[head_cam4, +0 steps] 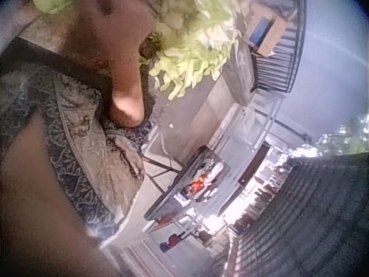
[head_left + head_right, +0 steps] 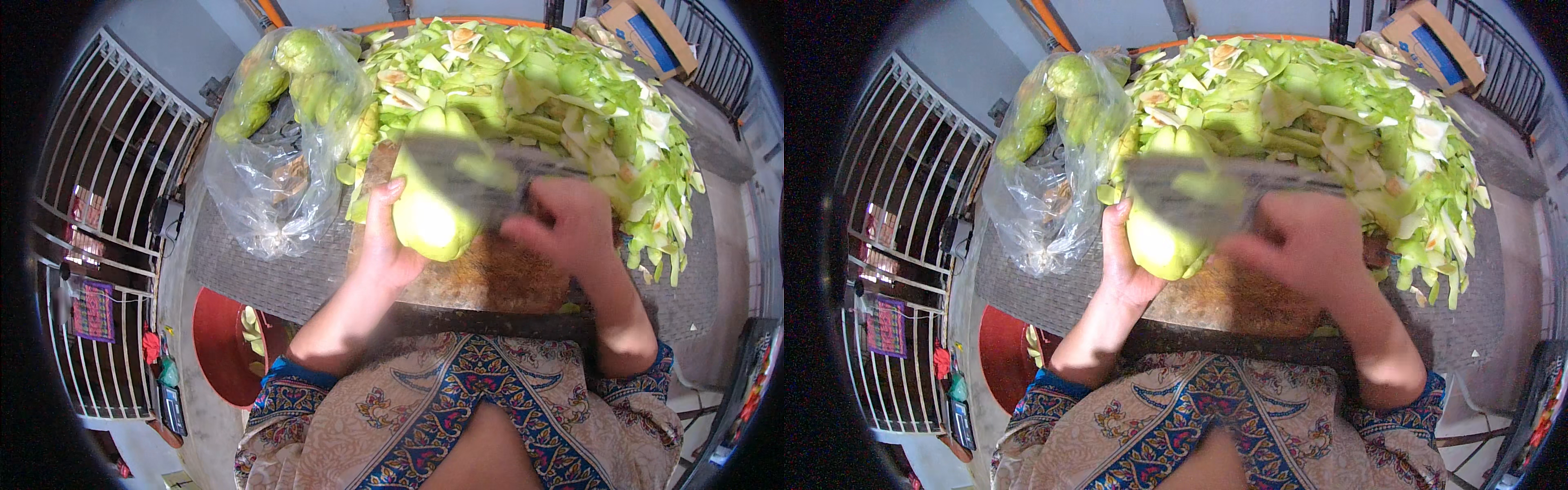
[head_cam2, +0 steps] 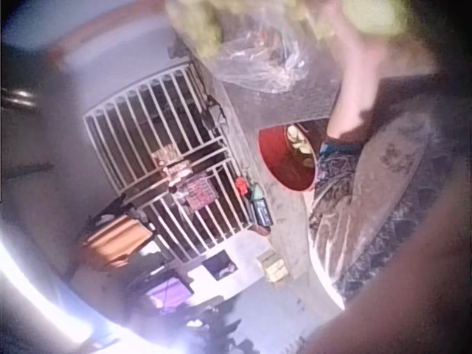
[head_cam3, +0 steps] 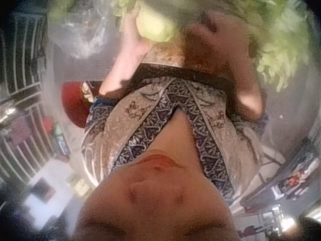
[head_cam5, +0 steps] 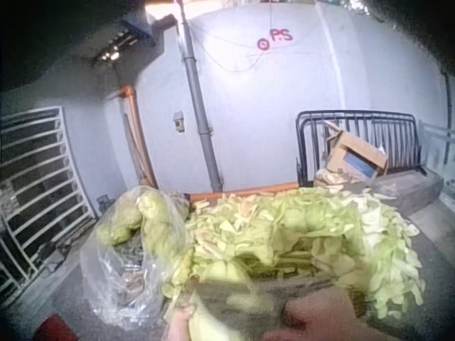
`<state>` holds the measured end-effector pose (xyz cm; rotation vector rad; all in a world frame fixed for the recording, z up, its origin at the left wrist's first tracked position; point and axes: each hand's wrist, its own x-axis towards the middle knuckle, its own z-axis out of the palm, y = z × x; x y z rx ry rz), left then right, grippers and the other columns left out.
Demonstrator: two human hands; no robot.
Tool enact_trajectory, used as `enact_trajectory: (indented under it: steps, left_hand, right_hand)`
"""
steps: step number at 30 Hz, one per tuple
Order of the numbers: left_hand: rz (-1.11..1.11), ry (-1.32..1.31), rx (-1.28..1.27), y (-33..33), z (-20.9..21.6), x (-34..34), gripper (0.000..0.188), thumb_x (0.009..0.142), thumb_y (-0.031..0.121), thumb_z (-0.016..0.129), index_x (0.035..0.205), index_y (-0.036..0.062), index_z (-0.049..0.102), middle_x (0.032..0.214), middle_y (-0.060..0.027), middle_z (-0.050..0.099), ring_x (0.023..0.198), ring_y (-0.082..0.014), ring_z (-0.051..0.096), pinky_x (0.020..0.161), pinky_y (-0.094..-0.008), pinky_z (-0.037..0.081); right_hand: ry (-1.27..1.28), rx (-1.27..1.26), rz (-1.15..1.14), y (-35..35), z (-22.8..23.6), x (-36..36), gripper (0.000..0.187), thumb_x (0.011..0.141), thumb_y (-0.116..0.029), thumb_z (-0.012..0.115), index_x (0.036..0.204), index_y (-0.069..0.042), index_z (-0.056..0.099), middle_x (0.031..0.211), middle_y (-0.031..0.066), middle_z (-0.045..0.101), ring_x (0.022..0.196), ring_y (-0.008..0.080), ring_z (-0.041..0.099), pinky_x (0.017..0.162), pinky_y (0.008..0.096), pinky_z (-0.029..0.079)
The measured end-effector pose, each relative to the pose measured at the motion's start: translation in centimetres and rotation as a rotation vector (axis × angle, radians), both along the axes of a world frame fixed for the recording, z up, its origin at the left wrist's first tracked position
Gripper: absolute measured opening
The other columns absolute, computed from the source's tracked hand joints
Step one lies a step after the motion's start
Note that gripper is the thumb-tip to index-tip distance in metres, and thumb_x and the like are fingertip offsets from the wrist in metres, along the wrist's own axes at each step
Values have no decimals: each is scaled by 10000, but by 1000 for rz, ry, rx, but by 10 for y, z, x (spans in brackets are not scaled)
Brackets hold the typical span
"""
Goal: The person peels and slices a green fruit using a large knife on a wooden cutting board. The person removes the outer skin in strips and then cuts the fruit into smaller pieces, placing them on the board.
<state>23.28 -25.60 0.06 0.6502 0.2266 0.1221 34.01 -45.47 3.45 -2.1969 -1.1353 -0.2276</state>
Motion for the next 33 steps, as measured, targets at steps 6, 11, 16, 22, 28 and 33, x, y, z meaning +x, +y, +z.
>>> enact_trajectory:
  steps: [6, 11, 16, 22, 28, 33]
  left_hand:
    - [-76, -93, -72, -4, 5, -9, 681, 829, 451, 527, 1359, 35, 426, 1270, -174, 557, 1142, -351, 566, 988, -513, 446]
    - [60, 1, -59, 2, 3, 4, 644, 841, 451, 515, 1345, 56, 444, 1279, -168, 549, 1166, -343, 548, 1015, -503, 421]
    - [-389, -267, -500, 23, -13, 12, 744, 788, 406, 584, 1392, 23, 380, 1301, -225, 518, 1117, -366, 572, 972, -501, 468]
    - [-195, -264, -524, 14, -20, -1, 672, 842, 463, 535, 1361, 54, 416, 1284, -190, 528, 1096, -348, 574, 936, -472, 489]
    - [-34, -133, -135, 5, 5, -1, 643, 877, 544, 509, 1354, 118, 440, 1312, -164, 507, 1140, -343, 540, 922, -519, 484]
    - [25, -5, 22, -2, -7, -4, 655, 840, 469, 527, 1353, 73, 441, 1268, -152, 561, 1120, -308, 576, 946, -492, 483]
  right_hand:
    - [59, 94, -295, -10, -12, 43, 545, 741, -561, 690, 605, -49, 562, 548, 129, 549, 534, 335, 562, 501, 406, 420]
    - [-27, 96, -22, -12, 14, -6, 544, 683, -568, 733, 585, -73, 529, 536, 81, 526, 517, 293, 558, 494, 382, 423]
    - [-223, 130, 256, 4, 9, -42, 602, 601, -629, 739, 593, -106, 442, 551, 37, 439, 515, 261, 496, 493, 352, 376]
    - [-270, 81, 198, 5, 8, -34, 565, 634, -618, 729, 587, -105, 498, 556, 51, 501, 525, 273, 547, 497, 371, 416]
    - [-156, 92, 76, 5, -4, -4, 556, 693, -619, 695, 554, -112, 515, 539, 82, 532, 507, 305, 569, 474, 414, 427]
    - [-117, 48, 23, 3, 2, -4, 564, 742, -595, 673, 554, -82, 532, 545, 112, 546, 541, 326, 590, 501, 422, 446]
